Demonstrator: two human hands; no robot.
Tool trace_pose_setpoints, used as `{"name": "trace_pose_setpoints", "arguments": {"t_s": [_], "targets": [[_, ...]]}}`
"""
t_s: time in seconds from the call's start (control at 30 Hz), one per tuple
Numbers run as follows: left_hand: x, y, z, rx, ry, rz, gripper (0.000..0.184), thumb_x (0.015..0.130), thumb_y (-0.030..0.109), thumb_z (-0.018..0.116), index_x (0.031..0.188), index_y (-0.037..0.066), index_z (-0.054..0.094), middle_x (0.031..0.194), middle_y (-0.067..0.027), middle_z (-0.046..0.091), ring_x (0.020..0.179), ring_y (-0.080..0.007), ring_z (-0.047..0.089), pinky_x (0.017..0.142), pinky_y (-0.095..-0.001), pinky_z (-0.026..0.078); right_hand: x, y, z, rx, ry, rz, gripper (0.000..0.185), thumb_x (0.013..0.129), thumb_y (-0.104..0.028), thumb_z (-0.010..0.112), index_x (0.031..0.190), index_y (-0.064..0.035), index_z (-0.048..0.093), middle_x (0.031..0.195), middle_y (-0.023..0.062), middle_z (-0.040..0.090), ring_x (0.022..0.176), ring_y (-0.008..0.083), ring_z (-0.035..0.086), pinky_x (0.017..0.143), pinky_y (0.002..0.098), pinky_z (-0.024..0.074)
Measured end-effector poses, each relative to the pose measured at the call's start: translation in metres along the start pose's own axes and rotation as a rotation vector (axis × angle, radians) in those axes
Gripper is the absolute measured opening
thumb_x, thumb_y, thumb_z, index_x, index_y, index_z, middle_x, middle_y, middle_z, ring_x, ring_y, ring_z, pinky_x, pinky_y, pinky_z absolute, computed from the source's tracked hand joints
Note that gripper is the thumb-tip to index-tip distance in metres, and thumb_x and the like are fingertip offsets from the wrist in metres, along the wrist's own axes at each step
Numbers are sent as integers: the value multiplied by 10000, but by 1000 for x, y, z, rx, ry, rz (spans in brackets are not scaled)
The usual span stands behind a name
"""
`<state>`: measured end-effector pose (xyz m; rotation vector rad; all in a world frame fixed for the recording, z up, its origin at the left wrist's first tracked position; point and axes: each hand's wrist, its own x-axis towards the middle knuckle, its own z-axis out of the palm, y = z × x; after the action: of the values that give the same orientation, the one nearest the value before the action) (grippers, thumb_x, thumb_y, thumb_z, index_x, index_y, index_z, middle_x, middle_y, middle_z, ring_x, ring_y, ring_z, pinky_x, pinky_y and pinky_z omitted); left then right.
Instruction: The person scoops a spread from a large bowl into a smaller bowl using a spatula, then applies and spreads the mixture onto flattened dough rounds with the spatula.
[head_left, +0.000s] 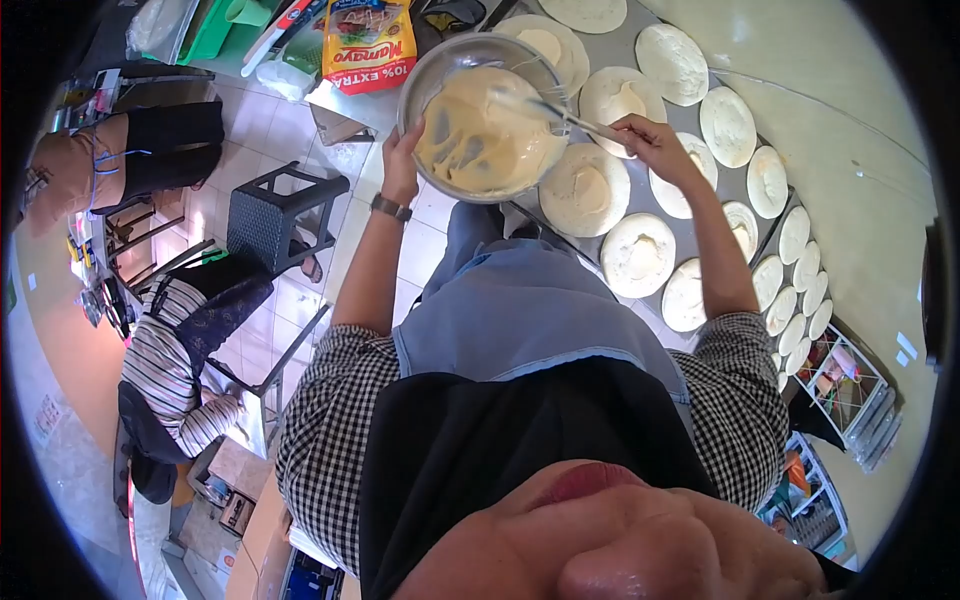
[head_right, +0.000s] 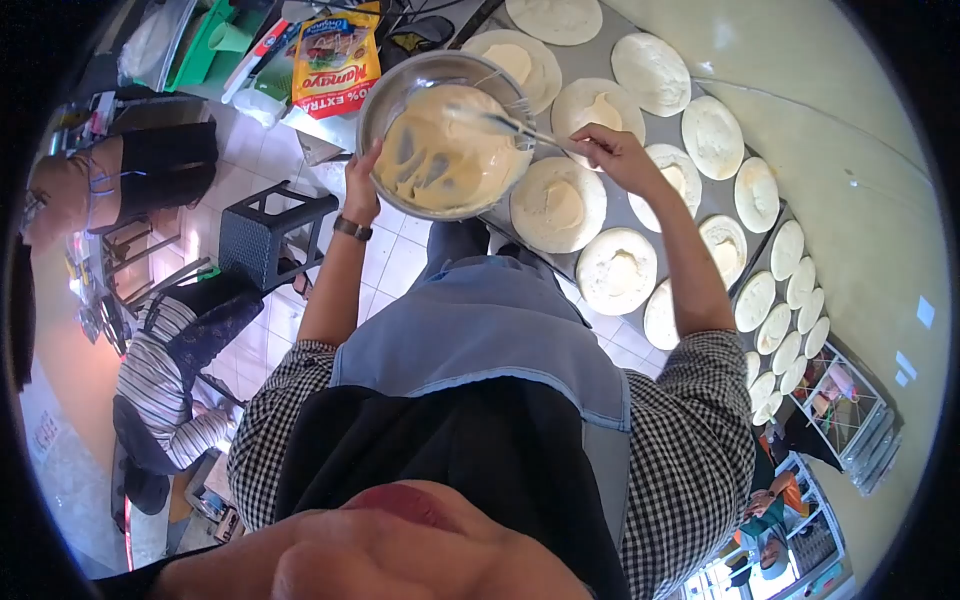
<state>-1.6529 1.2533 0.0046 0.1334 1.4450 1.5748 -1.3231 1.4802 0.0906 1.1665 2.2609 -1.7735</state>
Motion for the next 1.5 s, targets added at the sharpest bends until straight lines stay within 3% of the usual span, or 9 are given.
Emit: {"name": "trace_pose_setpoints", "arguments": {"t_s": [0.17, 0.3, 0.4, 0.47, 0.57, 0.9, 1.23, 1.4, 1.5], "targets": [[22, 28, 23, 78, -107, -12, 473, 886, 272, 635, 1194, -74, 538, 1115, -141, 625, 1003, -186, 607, 876, -299, 468, -19, -28, -13, -760, 7, -261, 139, 920, -138, 553, 1030, -77, 611, 745, 104, 618, 613, 221, 525, 604, 338, 431], [34, 35, 36, 83, -148, -42, 412, 896, 268, 620, 1141, -59, 565, 1052, -142, 642, 912, -187, 637, 798, -288, 504, -11, -29, -12, -685, -129, -131, 138, 923, -124, 529, 1024, -59, 598, 681, 91, 581, 602, 191, 529, 598, 325, 437], [34, 34, 48, 119, -186, -66, 411, 896, 265, 619, 1129, -69, 567, 1029, -139, 648, 878, -186, 643, 778, -288, 510, 1, 6, -3, -391, -294, 50, 121, 940, -161, 511, 1002, -75, 568, 704, 54, 577, 680, 164, 563, 598, 323, 449], [34, 32, 54, 48, -176, -127, 400, 901, 262, 612, 1112, -75, 573, 1016, -139, 651, 887, -183, 641, 775, -291, 512, 6, 21, 7, 133, -422, 358, 116, 955, -158, 488, 991, -98, 580, 646, 4, 525, 543, 76, 487, 453, 255, 378], [37, 25, 54, -8, -147, -159, 411, 910, 258, 598, 1138, -81, 552, 1034, -141, 644, 894, -186, 639, 777, -292, 514, 3, 3, 16, 320, -478, 522, 119, 963, -162, 477, 983, -127, 588, 619, -16, 500, 417, 19, 353, 354, 188, 249], [47, 19, 53, -84, -139, -138, 460, 904, 279, 604, 1182, -77, 514, 1065, -149, 630, 914, -207, 641, 792, -313, 524, 14, 36, 29, 884, -525, 420, 245, 961, -209, 477, 1068, -23, 595, 611, 36, 511, 377, 22, 312, 318, 163, 235], [47, 12, 22, -138, -91, -156, 442, 924, 262, 578, 1228, -49, 507, 1131, -131, 616, 1002, -206, 616, 871, -325, 488, 111, 86, -70, 673, 335, 165, 233, 938, -260, 548, 1056, -62, 584, 641, 10, 538, 439, 47, 437, 391, 198, 343], [30, 15, 17, -126, -72, -182, 457, 925, 273, 582, 1235, -52, 497, 1145, -138, 614, 1005, -211, 626, 869, -335, 503, 187, 112, -39, -363, 1019, -29, 181, 897, -259, 563, 1017, -127, 596, 701, 90, 607, 643, 285, 616, 591, 390, 492], [26, 17, 20, -128, -49, -189, 457, 922, 280, 588, 1224, -53, 504, 1139, -141, 616, 989, -211, 633, 851, -334, 513, 203, 113, -7, -598, 1061, -78, 176, 882, -236, 566, 1034, -159, 610, 774, 115, 639, 689, 366, 606, 631, 452, 491]]}}
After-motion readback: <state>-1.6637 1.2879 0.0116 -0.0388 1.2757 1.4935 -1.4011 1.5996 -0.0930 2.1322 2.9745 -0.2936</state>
